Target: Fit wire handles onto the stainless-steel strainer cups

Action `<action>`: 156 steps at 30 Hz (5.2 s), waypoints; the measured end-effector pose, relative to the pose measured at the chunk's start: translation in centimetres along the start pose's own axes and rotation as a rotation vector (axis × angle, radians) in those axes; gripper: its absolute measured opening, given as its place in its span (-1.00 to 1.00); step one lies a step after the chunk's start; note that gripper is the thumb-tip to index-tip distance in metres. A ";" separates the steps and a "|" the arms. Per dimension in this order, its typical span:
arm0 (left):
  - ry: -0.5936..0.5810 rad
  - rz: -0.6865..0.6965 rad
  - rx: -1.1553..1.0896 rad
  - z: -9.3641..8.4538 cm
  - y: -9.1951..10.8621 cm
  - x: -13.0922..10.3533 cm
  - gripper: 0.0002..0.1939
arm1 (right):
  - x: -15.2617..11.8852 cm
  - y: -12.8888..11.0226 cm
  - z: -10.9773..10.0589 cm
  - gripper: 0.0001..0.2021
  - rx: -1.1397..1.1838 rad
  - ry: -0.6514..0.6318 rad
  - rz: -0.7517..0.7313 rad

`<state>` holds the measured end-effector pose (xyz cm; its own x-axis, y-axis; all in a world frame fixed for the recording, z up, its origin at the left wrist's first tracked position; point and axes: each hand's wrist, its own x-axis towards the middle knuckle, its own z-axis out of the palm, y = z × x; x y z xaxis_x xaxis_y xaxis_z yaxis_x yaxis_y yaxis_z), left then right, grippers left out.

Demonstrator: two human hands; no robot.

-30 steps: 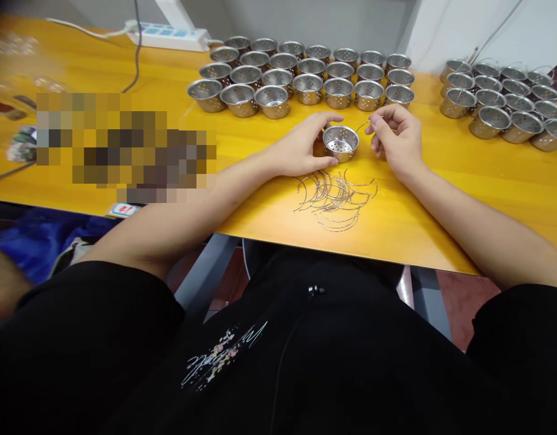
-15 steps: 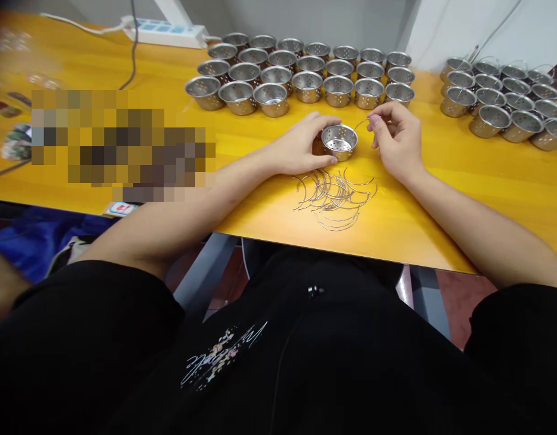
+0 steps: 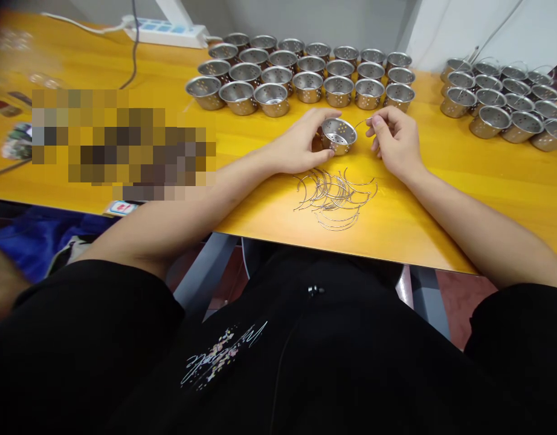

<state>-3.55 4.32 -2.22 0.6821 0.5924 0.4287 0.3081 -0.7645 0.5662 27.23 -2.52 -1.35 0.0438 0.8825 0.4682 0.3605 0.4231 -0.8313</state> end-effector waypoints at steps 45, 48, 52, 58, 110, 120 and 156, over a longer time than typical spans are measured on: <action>0.045 -0.040 -0.047 0.0 0.6 0.5 0.24 | -1.1 -1.4 0.3 -0.22 0.011 -0.106 0.011; 0.035 -0.046 -0.049 -0.1 0.5 0.5 0.25 | -1.4 -1.8 0.5 -0.21 -0.020 -0.097 -0.012; 0.046 -0.071 -0.051 -0.3 0.8 0.4 0.22 | -2.0 -3.1 0.7 -0.28 -0.166 -0.110 -0.103; 0.064 -0.063 -0.023 -0.3 1.3 0.0 0.14 | -2.1 -4.3 -0.2 -0.48 -0.362 -0.114 -0.217; 0.334 0.157 -0.053 0.2 3.5 -0.1 -0.41 | -3.3 -4.5 1.9 -0.45 0.192 -0.174 0.098; 0.334 0.334 0.069 0.1 2.6 0.4 -0.30 | -3.9 -4.2 2.5 -0.36 0.136 -0.173 -0.038; 0.250 0.329 0.010 0.2 1.8 0.4 -0.15 | -2.6 -4.2 2.2 -0.16 0.285 -0.293 0.215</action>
<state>-2.60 3.13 -1.23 0.5639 0.3589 0.7438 0.1080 -0.9249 0.3644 23.57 -6.13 0.26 -0.1904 0.9599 0.2056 0.0996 0.2272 -0.9687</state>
